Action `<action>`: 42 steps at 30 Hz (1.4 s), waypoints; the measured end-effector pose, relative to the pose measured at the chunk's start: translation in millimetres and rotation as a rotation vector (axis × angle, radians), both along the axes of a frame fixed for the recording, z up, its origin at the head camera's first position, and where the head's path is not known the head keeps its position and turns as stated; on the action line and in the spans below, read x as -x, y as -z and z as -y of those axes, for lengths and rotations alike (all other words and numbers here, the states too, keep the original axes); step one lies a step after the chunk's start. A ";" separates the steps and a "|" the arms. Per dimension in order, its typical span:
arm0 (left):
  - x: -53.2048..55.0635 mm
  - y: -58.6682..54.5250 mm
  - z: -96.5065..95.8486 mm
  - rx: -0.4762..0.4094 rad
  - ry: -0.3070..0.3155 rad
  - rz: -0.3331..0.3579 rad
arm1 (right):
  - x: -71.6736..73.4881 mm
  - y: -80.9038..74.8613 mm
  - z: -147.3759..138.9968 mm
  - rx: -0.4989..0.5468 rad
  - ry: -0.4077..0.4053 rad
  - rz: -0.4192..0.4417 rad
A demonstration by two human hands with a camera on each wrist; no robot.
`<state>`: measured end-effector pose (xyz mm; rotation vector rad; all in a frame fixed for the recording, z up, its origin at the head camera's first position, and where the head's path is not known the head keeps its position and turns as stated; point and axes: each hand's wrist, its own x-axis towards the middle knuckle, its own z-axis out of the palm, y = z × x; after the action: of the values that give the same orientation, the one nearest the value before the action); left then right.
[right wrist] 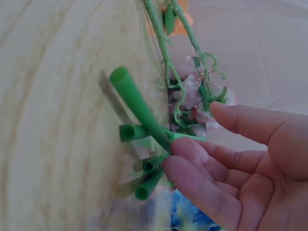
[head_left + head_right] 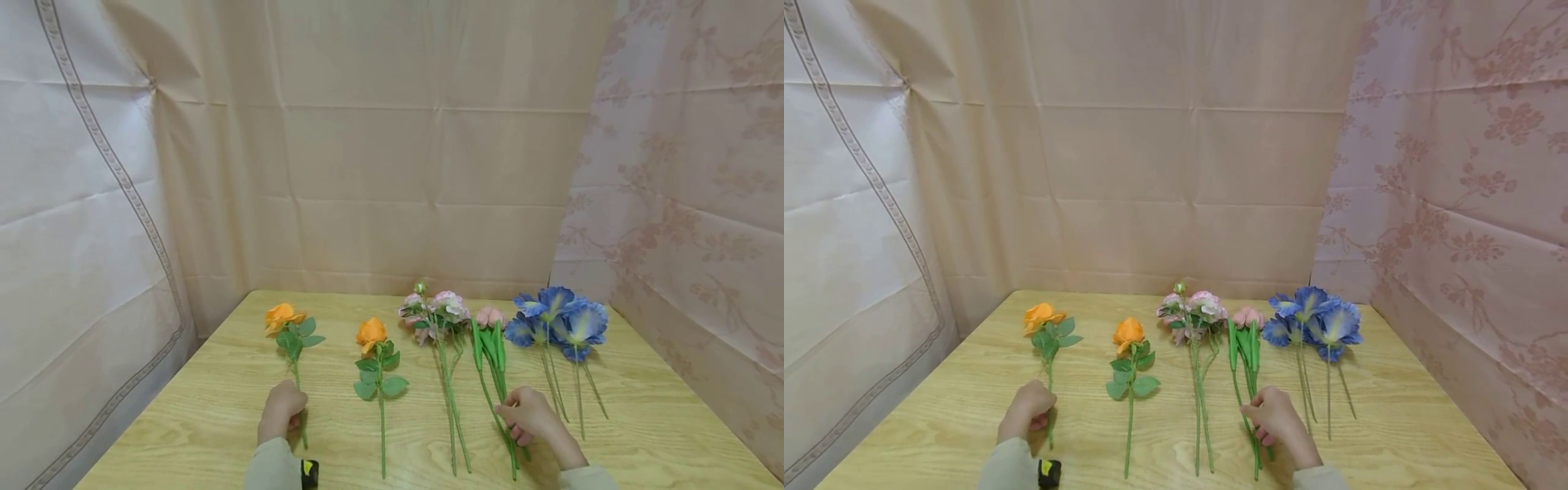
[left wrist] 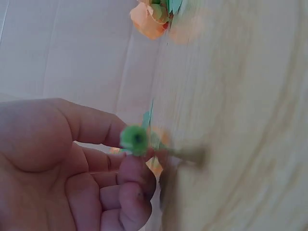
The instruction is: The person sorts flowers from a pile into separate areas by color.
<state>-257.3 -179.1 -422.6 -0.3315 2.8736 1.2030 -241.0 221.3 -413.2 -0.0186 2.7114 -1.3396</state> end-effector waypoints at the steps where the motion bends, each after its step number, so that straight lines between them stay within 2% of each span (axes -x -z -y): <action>1: 0.6 0.6 0.2 -0.012 -0.005 0.004 | 0.1 0.2 -0.1 0.001 -0.002 -0.003; 7: 1.1 1.8 0.2 -0.088 -0.043 0.032 | -0.7 1.2 -0.1 -0.003 -0.003 -0.011; 14: -0.7 1.0 -1.0 -0.074 -0.002 -0.086 | -2.0 0.8 -0.8 0.000 -0.009 -0.009; 20: -2.4 -2.8 -5.7 -0.121 0.012 -0.086 | -3.0 -1.1 -1.4 0.015 -0.019 -0.006; 27: -8.5 -13.0 -18.1 -0.150 0.086 -0.159 | -3.2 -3.5 1.6 0.033 -0.009 0.012; 31: -11.5 -17.4 -26.3 -0.154 0.141 -0.206 | -3.9 -3.0 3.1 0.076 -0.042 0.021; 35: -12.7 -20.5 -34.3 -0.166 0.186 -0.227 | -5.0 -2.7 3.9 0.093 -0.076 0.020; 42: -13.0 -25.2 -49.5 -0.192 0.237 -0.244 | -6.8 -5.4 6.3 0.049 -0.078 -0.006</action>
<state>-244.2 -129.6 -397.4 0.1656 2.8468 1.5487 -234.2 215.0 -407.8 -0.1313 2.6523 -1.3851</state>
